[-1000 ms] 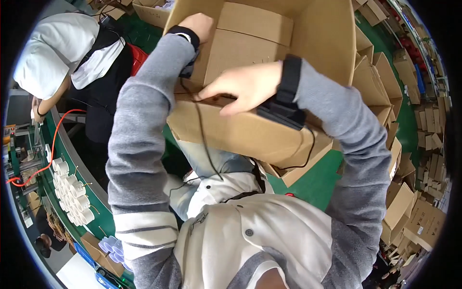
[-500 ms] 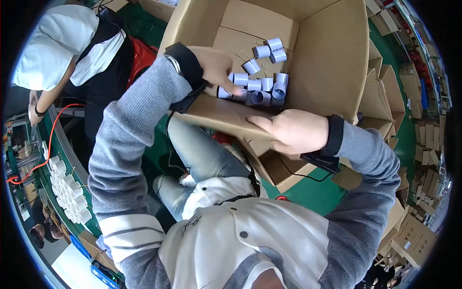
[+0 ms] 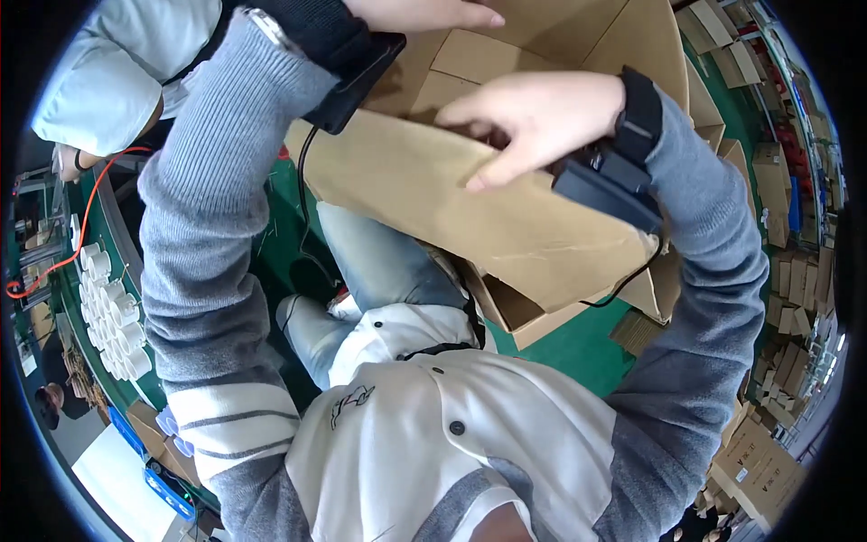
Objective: The person picks up fan blades from a box and inserts them into fan housings, then gathers the assembled fans and places them into a large cardboard box.
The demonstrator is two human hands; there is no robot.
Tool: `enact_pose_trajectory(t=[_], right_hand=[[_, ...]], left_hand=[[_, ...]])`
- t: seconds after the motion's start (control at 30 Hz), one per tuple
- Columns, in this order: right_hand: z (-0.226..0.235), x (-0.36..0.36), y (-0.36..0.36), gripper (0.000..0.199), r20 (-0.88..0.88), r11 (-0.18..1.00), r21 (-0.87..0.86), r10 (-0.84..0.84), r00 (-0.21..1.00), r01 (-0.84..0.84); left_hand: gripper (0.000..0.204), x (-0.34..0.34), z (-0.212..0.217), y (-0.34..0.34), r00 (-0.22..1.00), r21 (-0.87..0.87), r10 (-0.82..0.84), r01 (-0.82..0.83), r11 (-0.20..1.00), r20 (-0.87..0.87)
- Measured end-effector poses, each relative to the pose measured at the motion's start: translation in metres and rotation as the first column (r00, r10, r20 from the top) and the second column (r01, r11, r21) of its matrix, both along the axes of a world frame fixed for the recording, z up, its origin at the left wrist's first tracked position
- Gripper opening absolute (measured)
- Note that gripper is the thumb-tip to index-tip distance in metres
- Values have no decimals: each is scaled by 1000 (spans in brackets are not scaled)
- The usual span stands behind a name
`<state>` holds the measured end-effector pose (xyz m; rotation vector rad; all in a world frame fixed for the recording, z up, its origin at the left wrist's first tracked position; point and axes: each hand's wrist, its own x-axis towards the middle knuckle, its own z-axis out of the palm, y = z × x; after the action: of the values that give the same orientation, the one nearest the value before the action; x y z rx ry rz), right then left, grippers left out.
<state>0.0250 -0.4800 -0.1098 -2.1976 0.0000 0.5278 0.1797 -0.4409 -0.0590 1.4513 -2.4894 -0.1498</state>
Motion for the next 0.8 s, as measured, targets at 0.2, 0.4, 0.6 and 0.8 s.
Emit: enact_pose_trajectory(t=[0.2,0.4,0.6,0.8], right_hand=[[18,-1,-5,39,-191,993,39,-106,976,115],[15,-19,14,21,-180,982,-147,-146,973,120],[12,-41,14,16,-75,941,-274,-228,971,200],[21,-37,27,21,-83,909,-398,-168,982,122]], left_hand=[[29,3,13,59,977,177,131,-101,979,-168],[31,18,-39,116,955,37,-150,164,986,-256],[28,12,-79,106,986,-155,147,-157,975,-76],[32,15,-69,107,991,-74,131,-132,988,-22]])
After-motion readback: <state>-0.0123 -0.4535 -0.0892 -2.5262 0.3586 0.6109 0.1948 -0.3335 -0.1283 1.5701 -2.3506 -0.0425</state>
